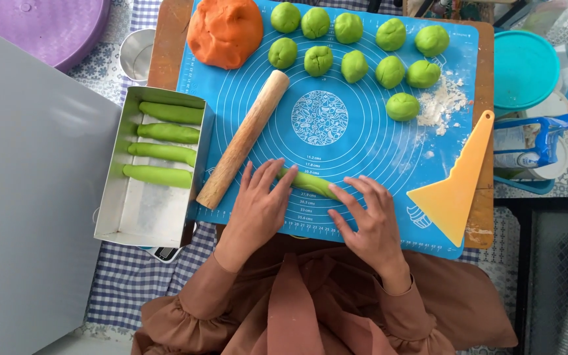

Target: Rolling out green dough balls with a rolling pin and then rolling them into cylinders to place in a baking tin.

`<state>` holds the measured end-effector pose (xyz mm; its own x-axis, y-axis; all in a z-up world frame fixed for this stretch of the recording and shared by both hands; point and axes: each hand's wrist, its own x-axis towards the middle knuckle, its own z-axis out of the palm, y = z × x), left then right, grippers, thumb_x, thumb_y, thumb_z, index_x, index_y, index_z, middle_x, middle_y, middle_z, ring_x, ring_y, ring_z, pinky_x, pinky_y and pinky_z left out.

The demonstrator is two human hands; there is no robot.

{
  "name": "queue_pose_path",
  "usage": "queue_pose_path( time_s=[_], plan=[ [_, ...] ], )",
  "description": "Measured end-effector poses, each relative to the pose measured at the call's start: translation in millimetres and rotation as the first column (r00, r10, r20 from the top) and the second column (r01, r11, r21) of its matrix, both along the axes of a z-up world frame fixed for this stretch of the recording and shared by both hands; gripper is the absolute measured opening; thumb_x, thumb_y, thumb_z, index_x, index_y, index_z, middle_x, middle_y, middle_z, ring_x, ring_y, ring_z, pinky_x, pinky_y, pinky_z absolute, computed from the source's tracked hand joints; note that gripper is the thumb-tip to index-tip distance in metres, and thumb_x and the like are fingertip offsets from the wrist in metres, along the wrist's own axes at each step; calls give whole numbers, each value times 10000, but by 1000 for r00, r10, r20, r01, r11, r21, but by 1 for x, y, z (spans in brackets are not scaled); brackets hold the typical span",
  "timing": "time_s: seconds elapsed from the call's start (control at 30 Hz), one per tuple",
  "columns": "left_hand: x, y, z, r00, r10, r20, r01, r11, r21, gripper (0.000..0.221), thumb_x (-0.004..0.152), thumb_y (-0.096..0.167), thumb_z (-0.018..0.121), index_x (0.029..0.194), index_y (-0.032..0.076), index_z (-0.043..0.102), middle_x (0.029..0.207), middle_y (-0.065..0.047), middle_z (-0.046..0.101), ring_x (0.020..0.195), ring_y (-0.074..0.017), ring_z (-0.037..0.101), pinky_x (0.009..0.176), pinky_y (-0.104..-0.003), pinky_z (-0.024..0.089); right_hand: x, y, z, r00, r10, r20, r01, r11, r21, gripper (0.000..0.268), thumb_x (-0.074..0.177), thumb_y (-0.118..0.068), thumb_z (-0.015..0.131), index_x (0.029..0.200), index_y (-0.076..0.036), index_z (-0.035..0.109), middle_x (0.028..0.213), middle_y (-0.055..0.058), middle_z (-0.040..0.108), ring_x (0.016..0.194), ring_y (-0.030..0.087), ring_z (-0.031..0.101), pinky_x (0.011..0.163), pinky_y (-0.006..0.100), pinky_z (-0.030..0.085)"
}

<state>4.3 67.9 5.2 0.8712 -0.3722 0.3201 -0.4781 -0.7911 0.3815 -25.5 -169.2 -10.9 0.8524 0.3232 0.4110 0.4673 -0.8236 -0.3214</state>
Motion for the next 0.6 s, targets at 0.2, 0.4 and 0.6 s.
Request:
queue_pose_path(
  time_s=[0.2, 0.4, 0.6],
  plan=[
    [0, 4, -1, 999, -9, 45, 11, 999, -45, 334, 891, 142, 739, 1221, 110, 697, 1140, -133, 675, 1245, -340, 598, 1149, -691, 261, 0, 7, 1, 999, 38, -21, -34, 983, 181, 272, 966, -256, 692, 1231, -202, 720, 1226, 46, 635, 1269, 279, 567, 1119, 481, 409],
    [-8, 11, -4, 999, -15, 31, 19, 991, -130, 252, 886, 146, 758, 1131, 122, 708, 1054, -73, 686, 1176, -286, 627, 1157, -675, 263, -1, 13, 3, 1000, 11, -16, -8, 984, 177, 253, 984, -243, 677, 1224, -185, 735, 1154, -2, 693, 1214, 230, 614, 1142, 468, 391],
    [-8, 12, -10, 999, -21, 45, 27, 991, -133, 237, 892, 125, 758, 1126, 93, 769, 1083, -90, 701, 1181, -280, 615, 1170, -662, 247, -1, 13, 5, 1000, 18, -24, -11, 966, 258, 220, 944, -198, 733, 1158, -171, 774, 1087, 2, 717, 1165, 241, 648, 1137, 480, 393]
  ],
)
